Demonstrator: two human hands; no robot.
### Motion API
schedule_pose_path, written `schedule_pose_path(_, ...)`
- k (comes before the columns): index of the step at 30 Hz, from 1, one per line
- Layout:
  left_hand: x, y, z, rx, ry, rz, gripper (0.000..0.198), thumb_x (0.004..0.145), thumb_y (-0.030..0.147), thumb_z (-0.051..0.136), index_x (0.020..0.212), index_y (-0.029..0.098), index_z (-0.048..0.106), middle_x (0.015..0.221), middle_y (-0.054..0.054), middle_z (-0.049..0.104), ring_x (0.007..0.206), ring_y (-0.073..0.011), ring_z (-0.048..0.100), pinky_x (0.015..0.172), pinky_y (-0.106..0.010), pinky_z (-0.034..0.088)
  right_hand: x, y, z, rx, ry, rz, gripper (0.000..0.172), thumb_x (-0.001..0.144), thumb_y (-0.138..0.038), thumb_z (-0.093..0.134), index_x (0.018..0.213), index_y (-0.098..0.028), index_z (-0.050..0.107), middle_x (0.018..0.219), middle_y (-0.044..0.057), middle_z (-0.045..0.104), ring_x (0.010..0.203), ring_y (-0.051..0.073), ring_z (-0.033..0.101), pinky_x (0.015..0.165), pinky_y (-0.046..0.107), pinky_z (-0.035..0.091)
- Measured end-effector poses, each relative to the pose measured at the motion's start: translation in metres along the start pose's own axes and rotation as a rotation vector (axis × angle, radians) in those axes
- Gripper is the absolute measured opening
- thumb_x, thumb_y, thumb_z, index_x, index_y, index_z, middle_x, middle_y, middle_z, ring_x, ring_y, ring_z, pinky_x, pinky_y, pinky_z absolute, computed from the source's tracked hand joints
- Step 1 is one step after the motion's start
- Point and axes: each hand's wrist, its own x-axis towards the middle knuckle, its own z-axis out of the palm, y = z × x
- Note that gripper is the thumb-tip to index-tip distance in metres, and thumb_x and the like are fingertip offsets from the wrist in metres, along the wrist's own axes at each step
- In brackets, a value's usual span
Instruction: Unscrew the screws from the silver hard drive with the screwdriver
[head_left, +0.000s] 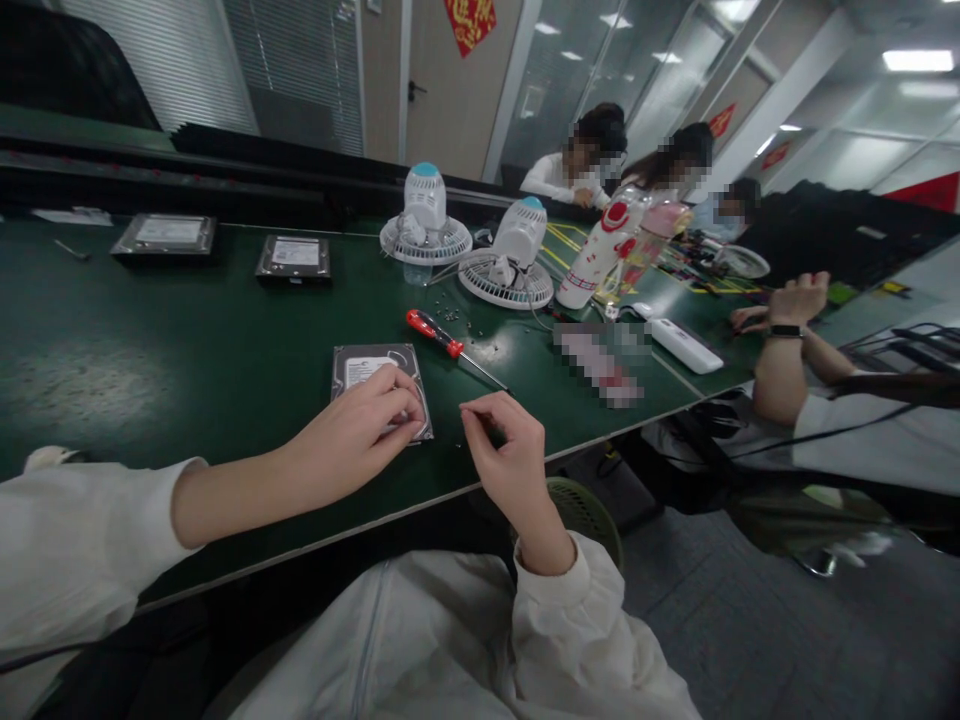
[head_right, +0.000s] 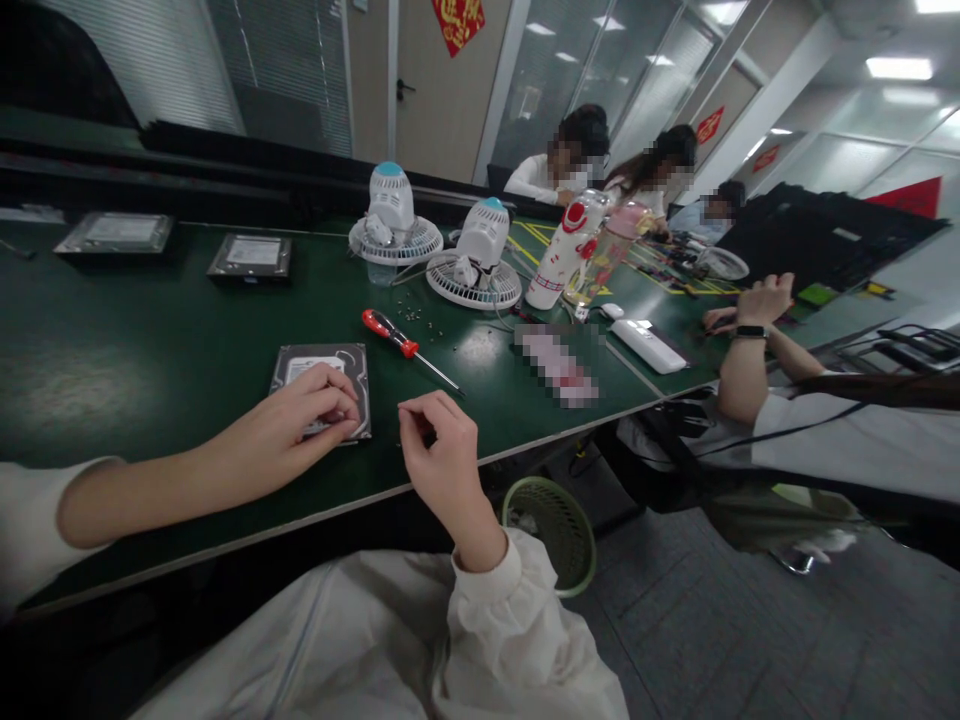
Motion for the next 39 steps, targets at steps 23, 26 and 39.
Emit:
schedule_pose_path(23, -0.003, 0.002, -0.002, -0.001, 0.014, 0.042, 0.017, 0.096, 0.022, 0.048, 0.083, 0.018, 0.056, 0.097, -0.004, 0.055, 0.092, -0.0180, 0.054, 0.083, -0.035, 0.045, 0.011, 0.010, -0.031, -0.204, -0.425, -0.241, 0.007, 0.085, -0.017, 0.067, 0.082, -0.020, 0.072, 0.087, 0.003, 0.067, 0.087, 0.013, 0.060, 0.080, 0.029, 0.049)
schedule_pose_path(26, -0.003, 0.002, -0.002, 0.012, 0.018, 0.053, 0.017, 0.096, 0.021, 0.047, 0.082, 0.018, 0.056, 0.096, -0.004, 0.056, 0.092, -0.0184, 0.054, 0.084, -0.035, 0.045, 0.011, 0.008, -0.027, -0.226, -0.428, -0.246, 0.008, 0.086, -0.016, 0.064, 0.081, -0.019, 0.069, 0.087, 0.003, 0.067, 0.087, 0.014, 0.058, 0.080, 0.029, 0.048)
schedule_pose_path(39, -0.002, 0.004, -0.002, 0.024, 0.013, 0.057, 0.013, 0.093, 0.018, 0.048, 0.083, 0.018, 0.057, 0.096, -0.005, 0.056, 0.091, -0.0196, 0.054, 0.082, -0.037, 0.046, 0.009, -0.006, -0.017, -0.421, -0.490, -0.267, 0.012, 0.095, -0.018, 0.049, 0.088, -0.018, 0.058, 0.095, 0.006, 0.061, 0.094, 0.018, 0.051, 0.084, 0.034, 0.045)
